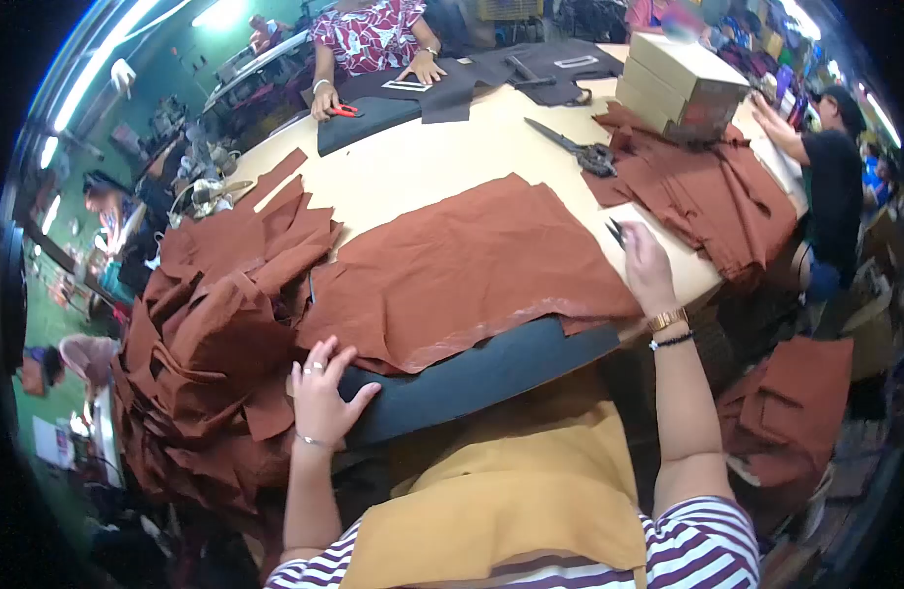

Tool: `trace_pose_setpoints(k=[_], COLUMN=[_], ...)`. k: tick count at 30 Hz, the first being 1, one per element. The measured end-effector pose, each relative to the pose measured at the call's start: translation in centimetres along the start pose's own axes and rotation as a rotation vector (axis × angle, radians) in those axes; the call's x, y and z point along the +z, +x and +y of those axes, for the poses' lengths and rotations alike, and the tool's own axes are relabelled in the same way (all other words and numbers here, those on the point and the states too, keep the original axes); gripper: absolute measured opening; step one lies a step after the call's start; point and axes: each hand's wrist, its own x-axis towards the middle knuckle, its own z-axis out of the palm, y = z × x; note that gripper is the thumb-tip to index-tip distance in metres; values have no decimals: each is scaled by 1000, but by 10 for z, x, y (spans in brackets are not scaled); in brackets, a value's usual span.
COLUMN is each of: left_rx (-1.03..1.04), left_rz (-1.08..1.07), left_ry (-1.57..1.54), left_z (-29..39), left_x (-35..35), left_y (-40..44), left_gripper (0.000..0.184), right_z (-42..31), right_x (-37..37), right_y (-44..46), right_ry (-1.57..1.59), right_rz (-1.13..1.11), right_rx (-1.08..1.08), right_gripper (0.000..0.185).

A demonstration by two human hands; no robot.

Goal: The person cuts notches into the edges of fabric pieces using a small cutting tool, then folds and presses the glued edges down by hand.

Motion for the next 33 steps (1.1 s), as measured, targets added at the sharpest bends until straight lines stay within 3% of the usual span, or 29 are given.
trace_pose_setpoints(k=[1,4,6,10,13,15,17,20,23,27,28,31,33], left_rx=[-4,-25,9,90,-45,73,127,122,184,195,205,205,-85], left_rz=[36,145,192,168,64,322,403,204,149,381,294,-293,-447], left_ry=[-43,-122,-51,-261,-353,-372,-185,-64,-47,-97,-144,-734,-1111], left_z=[-3,1,5,21,26,20,6,4,6,23,21,24,28], left_x=[9,17,16,-2,-25,-14,11,27,26,-2,-13,-38,-36], left_y=[-7,-14,-13,-25,-18,12,41,62,72,58,46,12,-8], left_gripper=[49,31,23,9,9,21,31,36,19,11,13,19,24], right_z=[-36,-108,-125,-130,-119,-115,-124,-125,-117,-103,-100,-102,-116], right_x=[7,46,81,121,132,134,119,105,101,116,122,133,133], right_y=[-3,-19,-26,-16,0,-5,-21,-38,-36,-13,-3,17,14], right_ry=[101,-9,-98,-240,-223,-161,-83,-181,-213,-240,-258,-180,-51], right_rz=[-16,-247,-363,-423,-349,-306,-326,-346,-314,-231,-232,-195,-225], right_rx=[-13,-209,-360,-497,-523,-541,-523,-487,-461,-441,-425,-421,-437], right_gripper=[27,39,42,45,44,42,39,38,38,38,37,31,27])
